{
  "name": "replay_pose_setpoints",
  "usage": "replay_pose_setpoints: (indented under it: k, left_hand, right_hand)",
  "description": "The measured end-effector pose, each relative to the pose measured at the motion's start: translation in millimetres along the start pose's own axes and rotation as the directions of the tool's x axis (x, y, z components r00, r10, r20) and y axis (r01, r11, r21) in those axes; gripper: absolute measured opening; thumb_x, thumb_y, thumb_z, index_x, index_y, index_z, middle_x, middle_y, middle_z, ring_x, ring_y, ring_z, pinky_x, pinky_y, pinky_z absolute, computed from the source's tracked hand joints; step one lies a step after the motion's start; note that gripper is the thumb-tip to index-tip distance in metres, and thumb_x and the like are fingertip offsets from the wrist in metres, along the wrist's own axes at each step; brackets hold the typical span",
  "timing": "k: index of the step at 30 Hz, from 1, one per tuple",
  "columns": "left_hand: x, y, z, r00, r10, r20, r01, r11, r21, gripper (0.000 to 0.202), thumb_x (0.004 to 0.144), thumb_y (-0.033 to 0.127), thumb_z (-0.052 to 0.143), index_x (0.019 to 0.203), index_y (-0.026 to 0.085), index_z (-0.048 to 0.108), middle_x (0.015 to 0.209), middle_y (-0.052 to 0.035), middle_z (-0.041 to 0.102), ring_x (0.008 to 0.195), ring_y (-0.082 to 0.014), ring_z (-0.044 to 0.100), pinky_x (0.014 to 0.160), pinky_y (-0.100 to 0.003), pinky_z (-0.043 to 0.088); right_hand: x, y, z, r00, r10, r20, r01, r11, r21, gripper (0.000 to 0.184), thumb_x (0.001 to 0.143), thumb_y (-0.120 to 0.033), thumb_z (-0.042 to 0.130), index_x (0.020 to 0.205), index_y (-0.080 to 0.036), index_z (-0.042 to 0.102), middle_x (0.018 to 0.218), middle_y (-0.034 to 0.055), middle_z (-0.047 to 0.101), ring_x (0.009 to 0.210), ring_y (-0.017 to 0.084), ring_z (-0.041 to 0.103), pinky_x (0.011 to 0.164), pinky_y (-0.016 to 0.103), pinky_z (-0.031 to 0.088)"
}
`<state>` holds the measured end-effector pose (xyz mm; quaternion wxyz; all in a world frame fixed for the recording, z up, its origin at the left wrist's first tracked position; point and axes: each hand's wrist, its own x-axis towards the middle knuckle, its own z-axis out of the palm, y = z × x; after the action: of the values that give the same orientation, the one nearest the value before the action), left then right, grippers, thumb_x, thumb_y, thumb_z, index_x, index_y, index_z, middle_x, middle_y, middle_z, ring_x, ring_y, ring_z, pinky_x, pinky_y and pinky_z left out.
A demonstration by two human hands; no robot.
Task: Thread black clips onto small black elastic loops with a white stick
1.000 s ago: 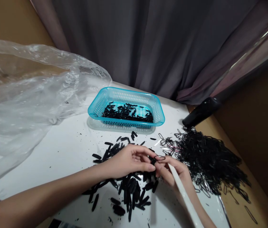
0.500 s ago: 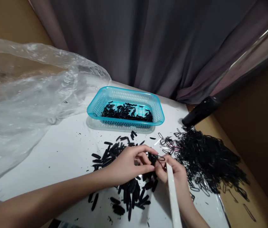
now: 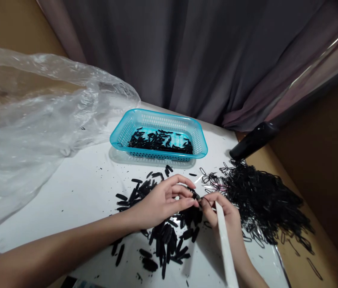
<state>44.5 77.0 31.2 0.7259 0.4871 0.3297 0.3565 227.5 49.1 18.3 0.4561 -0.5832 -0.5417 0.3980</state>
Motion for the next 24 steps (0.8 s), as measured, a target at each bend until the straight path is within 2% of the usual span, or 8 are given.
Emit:
replay_pose_setpoints:
  k: [4, 9, 13, 17, 21, 24]
  left_hand:
    - [2, -2, -0.6, 0.998, -0.055, 0.006, 0.055, 0.998, 0.008, 0.031, 0.08, 0.036, 0.076, 0.102, 0.018, 0.065, 0.085, 0.0008, 0.064, 0.059, -0.0068, 0.052, 0.047, -0.017, 0.038]
    - [7, -3, -1.1, 0.998, -0.057, 0.025, 0.057, 0.998, 0.002, 0.023, 0.078, 0.032, 0.075, 0.09, 0.014, 0.071, 0.083, -0.0034, 0.072, 0.055, -0.006, 0.05, 0.046, -0.017, 0.04]
    - [7, -1, -0.8, 0.997, -0.07, -0.039, 0.072, 0.996, 0.048, 0.017, 0.071, 0.024, 0.08, 0.081, 0.014, 0.072, 0.068, 0.0016, 0.068, 0.055, -0.0062, 0.051, 0.048, -0.017, 0.039]
    - [6, 1, 0.9, 0.992, -0.061, -0.109, 0.068, 0.995, 0.067, 0.014, 0.068, 0.021, 0.08, 0.074, 0.014, 0.069, 0.059, 0.0059, 0.063, 0.051, -0.0047, 0.047, 0.048, -0.016, 0.036]
    - [5, 0, 1.6, 0.992, -0.059, -0.111, 0.065, 0.996, 0.055, 0.014, 0.067, 0.019, 0.081, 0.071, 0.015, 0.068, 0.056, 0.0077, 0.06, 0.052, -0.0045, 0.048, 0.049, -0.016, 0.036]
    - [6, -4, 0.6, 0.996, -0.058, -0.07, 0.06, 0.998, 0.036, 0.013, 0.068, 0.018, 0.08, 0.071, 0.015, 0.068, 0.06, 0.0068, 0.063, 0.055, -0.0054, 0.052, 0.051, -0.016, 0.041]
  right_hand:
    - [-2, 2, -2, 1.0, 0.01, 0.012, -0.01, 1.0, 0.03, 0.018, 0.077, -0.032, 0.066, 0.067, -0.019, 0.058, 0.054, -0.0065, 0.04, 0.049, 0.01, 0.033, 0.047, 0.022, 0.028]
    - [-3, 6, -4, 0.999, 0.014, 0.041, -0.018, 0.993, 0.115, 0.015, 0.08, -0.032, 0.067, 0.072, -0.02, 0.062, 0.054, -0.0061, 0.045, 0.048, 0.01, 0.035, 0.046, 0.022, 0.027]
    - [-6, -1, -1, 0.996, 0.043, 0.073, -0.057, 0.98, 0.192, 0.013, 0.082, -0.032, 0.068, 0.078, -0.02, 0.067, 0.056, -0.0034, 0.054, 0.05, 0.011, 0.043, 0.048, 0.023, 0.032]
    - [-7, -8, -1, 0.996, 0.023, 0.09, -0.043, 0.973, 0.228, 0.012, 0.083, -0.034, 0.07, 0.081, -0.022, 0.07, 0.059, -0.0025, 0.058, 0.051, 0.011, 0.046, 0.048, 0.023, 0.035]
    - [-6, -6, -3, 0.992, -0.04, 0.123, 0.017, 0.983, 0.183, 0.016, 0.084, -0.033, 0.072, 0.099, -0.028, 0.074, 0.069, -0.0025, 0.064, 0.054, 0.011, 0.049, 0.051, 0.022, 0.039]
    - [-5, -3, -4, 0.982, -0.09, 0.164, 0.07, 0.99, 0.123, 0.014, 0.084, -0.031, 0.073, 0.098, -0.031, 0.076, 0.075, -0.0018, 0.07, 0.062, 0.012, 0.059, 0.058, 0.023, 0.047]
